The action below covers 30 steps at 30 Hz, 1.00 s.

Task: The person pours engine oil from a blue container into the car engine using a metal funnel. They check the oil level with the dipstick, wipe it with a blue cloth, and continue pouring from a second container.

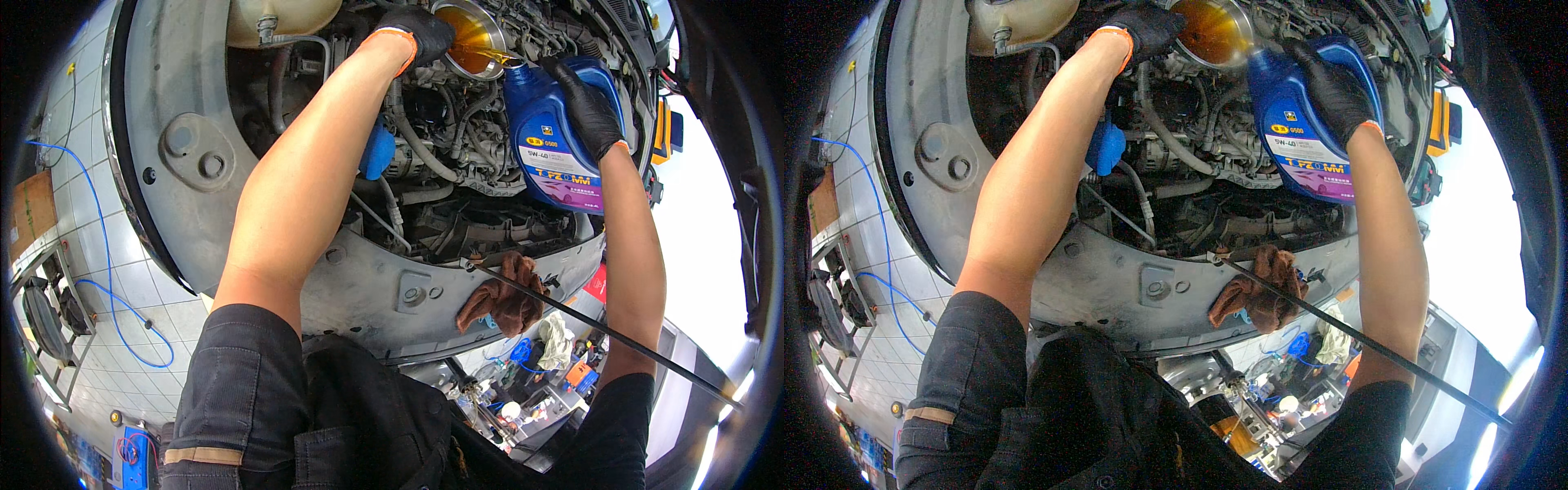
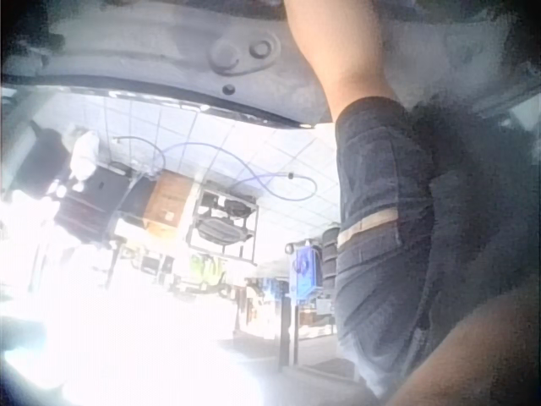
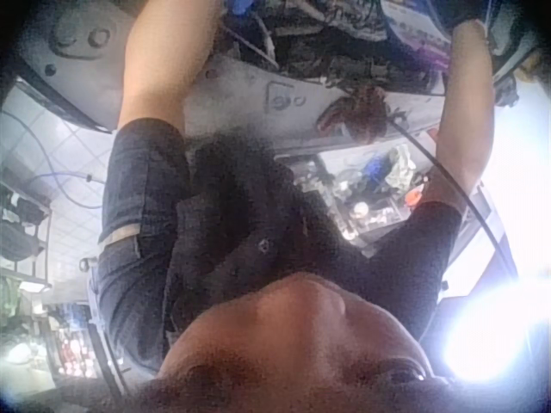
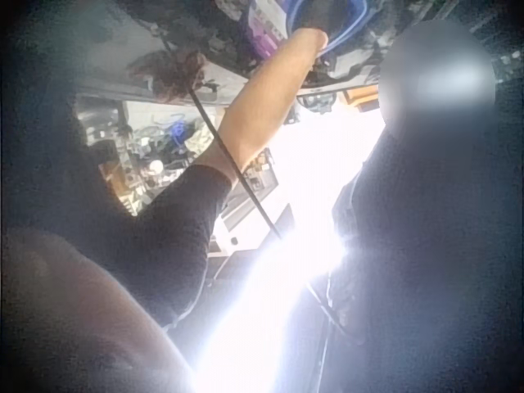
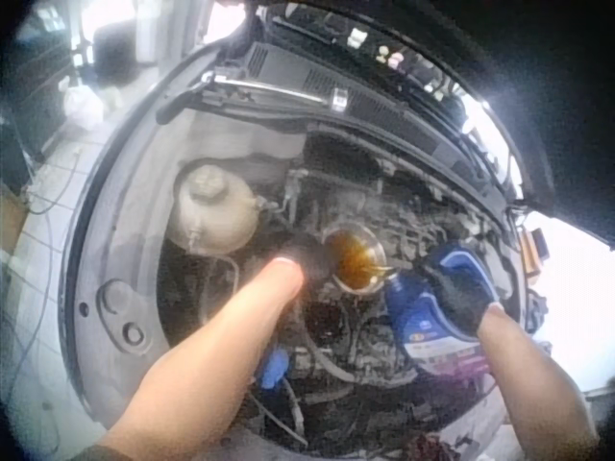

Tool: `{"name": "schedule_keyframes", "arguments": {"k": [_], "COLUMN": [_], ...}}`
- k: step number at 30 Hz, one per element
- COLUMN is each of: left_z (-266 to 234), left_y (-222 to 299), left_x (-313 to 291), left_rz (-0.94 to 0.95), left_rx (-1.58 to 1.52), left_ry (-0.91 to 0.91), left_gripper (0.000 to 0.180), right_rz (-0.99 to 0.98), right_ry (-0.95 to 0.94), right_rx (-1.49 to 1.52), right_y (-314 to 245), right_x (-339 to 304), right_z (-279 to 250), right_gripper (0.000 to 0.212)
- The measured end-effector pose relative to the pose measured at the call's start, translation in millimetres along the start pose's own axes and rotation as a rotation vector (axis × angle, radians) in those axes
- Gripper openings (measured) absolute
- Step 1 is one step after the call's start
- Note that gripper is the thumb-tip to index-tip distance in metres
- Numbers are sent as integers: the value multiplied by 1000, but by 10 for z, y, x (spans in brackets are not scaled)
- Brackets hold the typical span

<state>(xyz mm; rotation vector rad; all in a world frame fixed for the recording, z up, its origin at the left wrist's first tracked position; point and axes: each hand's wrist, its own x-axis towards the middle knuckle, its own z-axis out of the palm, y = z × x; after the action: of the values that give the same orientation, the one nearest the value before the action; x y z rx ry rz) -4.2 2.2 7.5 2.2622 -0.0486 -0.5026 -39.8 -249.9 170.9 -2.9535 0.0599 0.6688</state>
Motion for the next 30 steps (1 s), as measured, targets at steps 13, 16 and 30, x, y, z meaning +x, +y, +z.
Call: {"name": "schedule_keyframes", "arguments": {"k": [13, 16, 30], "left_z": [29, 11, 177], "left_y": [-40, -44, -134], "left_x": [-10, -31, 223], "left_rz": [44, 88, 272], "left_rx": [-14, -2, 371], "left_ry": [-4, 2, 24], "left_gripper": [62, 60, 56], "right_rz": [2, -1, -45], "right_ry": [7, 31, 41], "right_rx": [77, 124, -75], "right_y": [-20, 19, 64], "right_x": [5, 23, 60], "right_z": [-6, 15, -20], "right_gripper": [52, 59, 45]}}
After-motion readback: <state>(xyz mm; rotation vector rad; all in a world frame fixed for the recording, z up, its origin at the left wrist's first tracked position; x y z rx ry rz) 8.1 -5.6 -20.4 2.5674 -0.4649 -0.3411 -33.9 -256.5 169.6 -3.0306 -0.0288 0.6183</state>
